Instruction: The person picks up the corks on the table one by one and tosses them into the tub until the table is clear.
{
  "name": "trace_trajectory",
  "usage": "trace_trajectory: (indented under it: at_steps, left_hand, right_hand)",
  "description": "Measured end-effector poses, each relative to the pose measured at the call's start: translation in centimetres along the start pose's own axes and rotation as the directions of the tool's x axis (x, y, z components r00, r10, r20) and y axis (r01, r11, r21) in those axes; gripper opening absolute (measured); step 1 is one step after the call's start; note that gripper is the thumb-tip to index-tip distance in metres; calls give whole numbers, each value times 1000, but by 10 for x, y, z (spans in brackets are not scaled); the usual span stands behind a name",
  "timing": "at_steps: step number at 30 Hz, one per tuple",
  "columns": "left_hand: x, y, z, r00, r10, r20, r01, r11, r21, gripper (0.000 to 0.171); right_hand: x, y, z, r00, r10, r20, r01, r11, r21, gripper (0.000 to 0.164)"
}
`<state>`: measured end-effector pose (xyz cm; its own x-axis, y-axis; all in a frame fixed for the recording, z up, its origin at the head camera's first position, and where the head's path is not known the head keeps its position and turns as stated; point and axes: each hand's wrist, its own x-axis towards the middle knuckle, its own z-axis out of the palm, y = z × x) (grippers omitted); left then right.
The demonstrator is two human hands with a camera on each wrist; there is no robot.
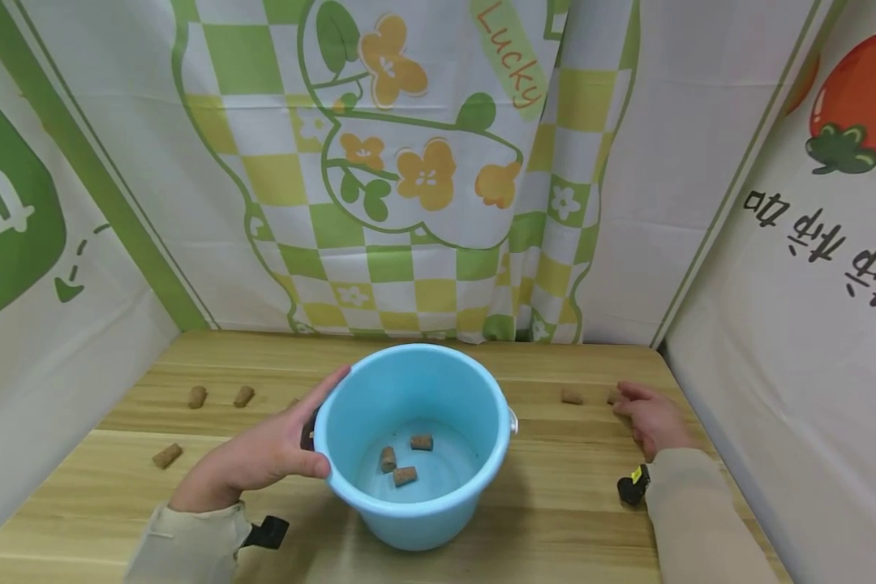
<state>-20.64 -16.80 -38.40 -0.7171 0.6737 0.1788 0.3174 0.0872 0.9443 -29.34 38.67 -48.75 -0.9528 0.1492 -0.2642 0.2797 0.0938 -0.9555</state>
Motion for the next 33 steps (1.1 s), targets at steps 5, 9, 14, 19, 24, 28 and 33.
trace_trajectory:
  at_steps: [5,9,14,19,24,28,33]
  left_hand:
    - [0,0,0,1000,-1,2,1,1000,6,116]
    - [0,0,0,1000,0,0,0,1000,14,116]
    - [-1,0,0,1000,3,-1,-3,1000,11,116]
    - [-2,1,0,1000,-3,-6,3,1000,9,116]
    - [-2,1,0,1000,7,-1,-7,1000,12,116]
    - [-1,0,0,1000,7,3,-8,1000,8,115]
    - [-1,0,0,1000,-7,1,7,1000,9,115]
  right_hand:
    - [-1,0,1,999,-17,-30,17,1000,-11,56]
    - [-5,-3,3,999,-5,-40,3,1000,-28,55]
    - [-5,-5,3,999,1,-33,-2,999,-37,58]
    - [-4,-5,-1,1000,10,9,-10,998,65,60]
    - [-6,-5,-10,992,19,128,-57,951,305,63]
    - [-11,-5,-19,974,32,225,-143,857,495,40]
    - [-15,-9,-25,954,57,294,-237,743,626,40]
